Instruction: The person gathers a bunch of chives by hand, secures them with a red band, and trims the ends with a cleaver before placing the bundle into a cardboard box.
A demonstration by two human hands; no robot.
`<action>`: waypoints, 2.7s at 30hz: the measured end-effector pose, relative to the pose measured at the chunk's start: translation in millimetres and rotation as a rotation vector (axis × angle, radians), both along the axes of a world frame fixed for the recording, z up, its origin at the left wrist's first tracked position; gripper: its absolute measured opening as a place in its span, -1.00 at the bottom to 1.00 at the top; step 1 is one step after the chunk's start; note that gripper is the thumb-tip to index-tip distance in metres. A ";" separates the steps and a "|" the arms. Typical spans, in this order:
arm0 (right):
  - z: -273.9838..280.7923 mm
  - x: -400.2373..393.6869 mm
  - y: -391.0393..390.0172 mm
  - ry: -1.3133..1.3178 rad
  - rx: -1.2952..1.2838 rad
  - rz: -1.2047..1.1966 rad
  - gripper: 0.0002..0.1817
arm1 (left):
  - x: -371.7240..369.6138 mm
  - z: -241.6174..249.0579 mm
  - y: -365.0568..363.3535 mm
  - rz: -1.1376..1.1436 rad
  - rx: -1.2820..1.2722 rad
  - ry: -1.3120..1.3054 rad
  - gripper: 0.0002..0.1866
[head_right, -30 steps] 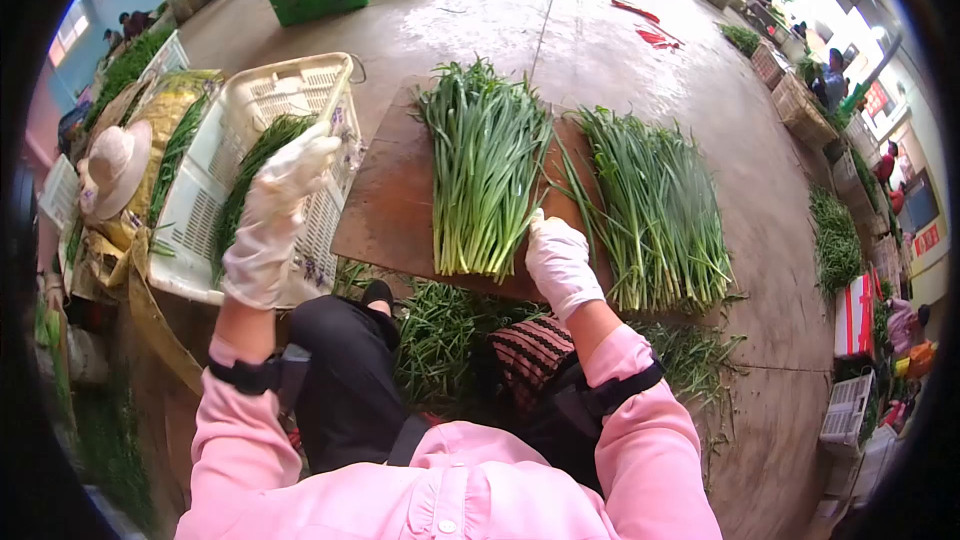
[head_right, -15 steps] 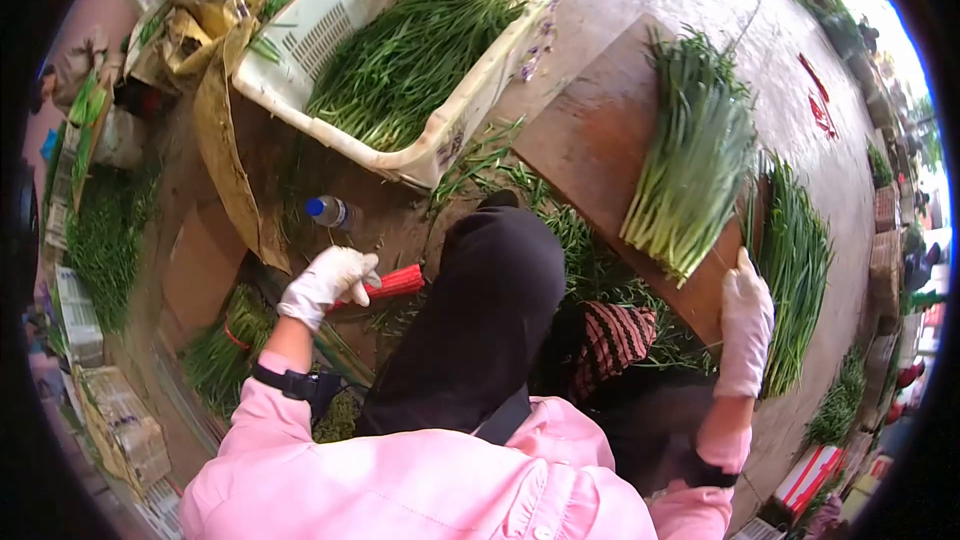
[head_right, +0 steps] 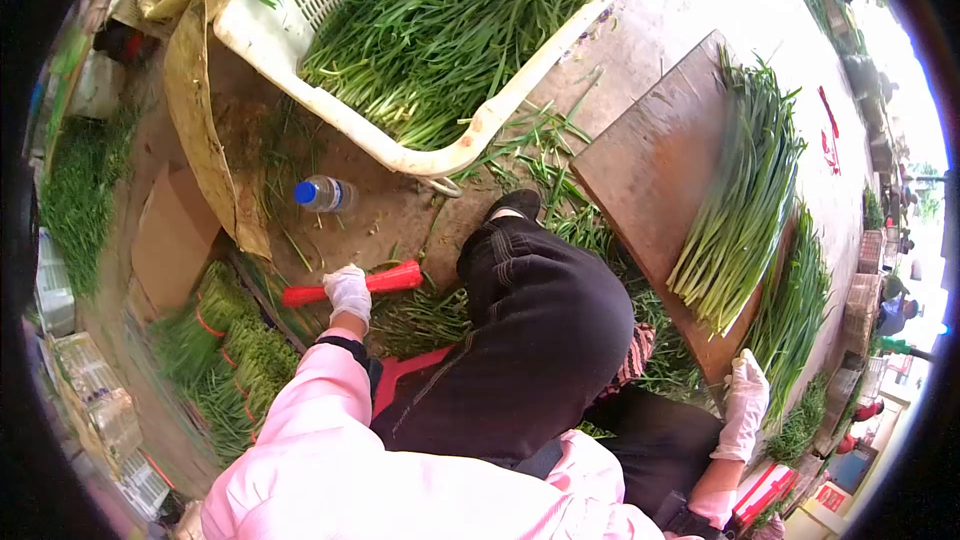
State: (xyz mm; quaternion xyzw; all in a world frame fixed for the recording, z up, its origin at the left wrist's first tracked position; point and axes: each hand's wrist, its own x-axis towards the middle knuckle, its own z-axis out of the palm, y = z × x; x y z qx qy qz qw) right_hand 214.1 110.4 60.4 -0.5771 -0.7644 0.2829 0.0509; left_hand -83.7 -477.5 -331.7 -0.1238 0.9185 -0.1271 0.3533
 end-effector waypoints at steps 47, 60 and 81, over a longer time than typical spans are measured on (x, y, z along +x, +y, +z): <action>100.8 -21.8 -157.2 0.685 0.560 0.613 -0.45 | 68.8 525.0 212.0 0.017 1.368 -0.836 -0.43; 119.1 -69.6 -185.2 0.609 0.426 0.754 0.24 | 83.0 526.4 218.8 0.012 1.343 -0.859 -0.41; 99.3 -99.9 -191.0 1.087 0.711 0.734 -0.76 | 75.2 519.1 206.1 0.029 1.415 -0.958 -0.37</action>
